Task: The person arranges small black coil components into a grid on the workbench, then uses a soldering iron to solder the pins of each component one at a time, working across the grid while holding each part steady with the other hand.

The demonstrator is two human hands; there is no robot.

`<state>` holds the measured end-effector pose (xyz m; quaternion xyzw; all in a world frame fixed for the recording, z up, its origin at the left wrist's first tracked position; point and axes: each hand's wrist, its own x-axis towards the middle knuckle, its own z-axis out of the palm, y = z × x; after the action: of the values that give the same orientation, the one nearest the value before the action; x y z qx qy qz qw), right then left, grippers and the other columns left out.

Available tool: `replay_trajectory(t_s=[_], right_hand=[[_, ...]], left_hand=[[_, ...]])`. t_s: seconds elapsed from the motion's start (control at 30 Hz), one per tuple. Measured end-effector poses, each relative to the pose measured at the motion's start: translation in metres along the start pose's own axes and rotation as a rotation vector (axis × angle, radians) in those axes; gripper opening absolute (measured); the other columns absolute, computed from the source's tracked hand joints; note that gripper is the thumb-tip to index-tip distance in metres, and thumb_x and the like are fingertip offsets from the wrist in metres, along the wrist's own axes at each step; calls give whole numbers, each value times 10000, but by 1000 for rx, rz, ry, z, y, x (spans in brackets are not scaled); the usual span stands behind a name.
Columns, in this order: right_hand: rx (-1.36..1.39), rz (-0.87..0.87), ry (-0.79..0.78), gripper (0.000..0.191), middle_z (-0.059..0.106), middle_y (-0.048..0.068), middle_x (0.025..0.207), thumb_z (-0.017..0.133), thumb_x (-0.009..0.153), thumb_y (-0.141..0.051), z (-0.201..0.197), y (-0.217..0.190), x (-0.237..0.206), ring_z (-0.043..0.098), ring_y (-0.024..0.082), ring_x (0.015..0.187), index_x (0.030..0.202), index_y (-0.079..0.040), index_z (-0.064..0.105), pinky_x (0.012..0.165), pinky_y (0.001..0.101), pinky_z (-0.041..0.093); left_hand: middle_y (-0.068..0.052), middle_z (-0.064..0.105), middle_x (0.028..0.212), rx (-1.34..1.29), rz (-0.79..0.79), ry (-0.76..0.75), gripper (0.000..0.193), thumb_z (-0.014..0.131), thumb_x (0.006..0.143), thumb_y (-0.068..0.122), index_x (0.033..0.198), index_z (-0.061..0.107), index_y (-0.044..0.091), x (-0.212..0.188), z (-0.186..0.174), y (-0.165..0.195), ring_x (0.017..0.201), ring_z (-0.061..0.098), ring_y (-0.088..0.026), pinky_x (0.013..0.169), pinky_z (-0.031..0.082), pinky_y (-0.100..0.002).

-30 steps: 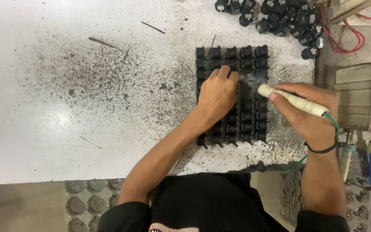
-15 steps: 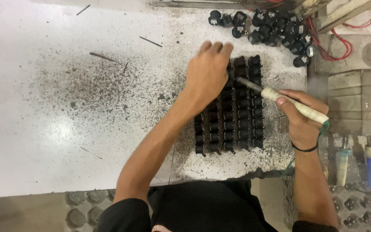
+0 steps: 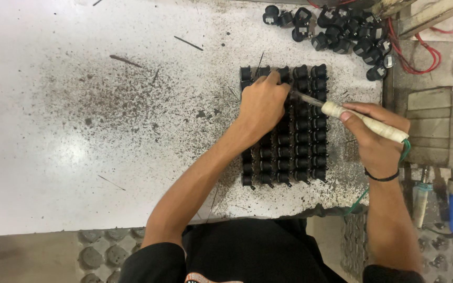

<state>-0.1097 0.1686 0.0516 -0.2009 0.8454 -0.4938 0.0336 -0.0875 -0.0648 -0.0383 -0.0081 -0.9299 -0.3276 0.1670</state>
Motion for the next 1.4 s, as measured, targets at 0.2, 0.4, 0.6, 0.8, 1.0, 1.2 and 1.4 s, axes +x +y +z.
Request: replay_trajectory(t_s=[0.2,0.4,0.6,0.8,1.0,1.2,1.4], right_hand=[[-95,-116,-84,158,755,110,1035,798,977,-21,1,-20,15,708,121,958,1124,18,751,848,227,556],[-81,-53,-112,162,756,111,1021,802,955,-27,-3,-29,23,691,126,884,1101,26,757,767,229,534],[317,81,89,163,757,94,1045,714,967,-13,4,-1,8,719,135,930,1120,38,747,870,240,577],[151,-38,108,150,744,104,1082,736,996,6,7,24,8,691,129,971,1140,50,748,883,237,548],[109,-18,72,169,751,92,1048,738,975,-3,8,19,18,694,114,920,1138,38,748,830,222,547],[86,-11,38,166,751,92,1063,731,989,-10,6,10,20,692,112,942,1149,35,749,850,219,542],[50,5,-25,171,755,87,1052,757,968,-21,6,-5,29,702,109,929,1134,20,750,817,211,544]], left_hand=[[-184,642,963,-6,10,0,140,708,684,18,823,720,20,1,17,0,893,677,-365,666,591,-477],[-193,649,941,-71,-22,39,149,671,757,6,905,682,11,4,-6,8,770,699,-391,608,584,-477],[-114,731,774,-150,64,119,75,676,917,27,990,660,38,22,-77,37,527,684,-247,398,482,-406],[-94,739,921,-100,240,536,280,624,878,-92,1117,644,52,82,-82,19,639,697,-209,467,513,-329],[-185,653,980,27,-33,126,194,664,720,-24,881,746,46,32,-21,-11,819,691,-362,652,573,-485],[-162,659,955,29,-17,78,149,684,713,2,841,745,48,24,6,-18,865,697,-369,695,585,-492],[-179,655,934,54,24,31,171,695,698,8,854,756,41,25,7,-13,848,698,-365,674,594,-476]])
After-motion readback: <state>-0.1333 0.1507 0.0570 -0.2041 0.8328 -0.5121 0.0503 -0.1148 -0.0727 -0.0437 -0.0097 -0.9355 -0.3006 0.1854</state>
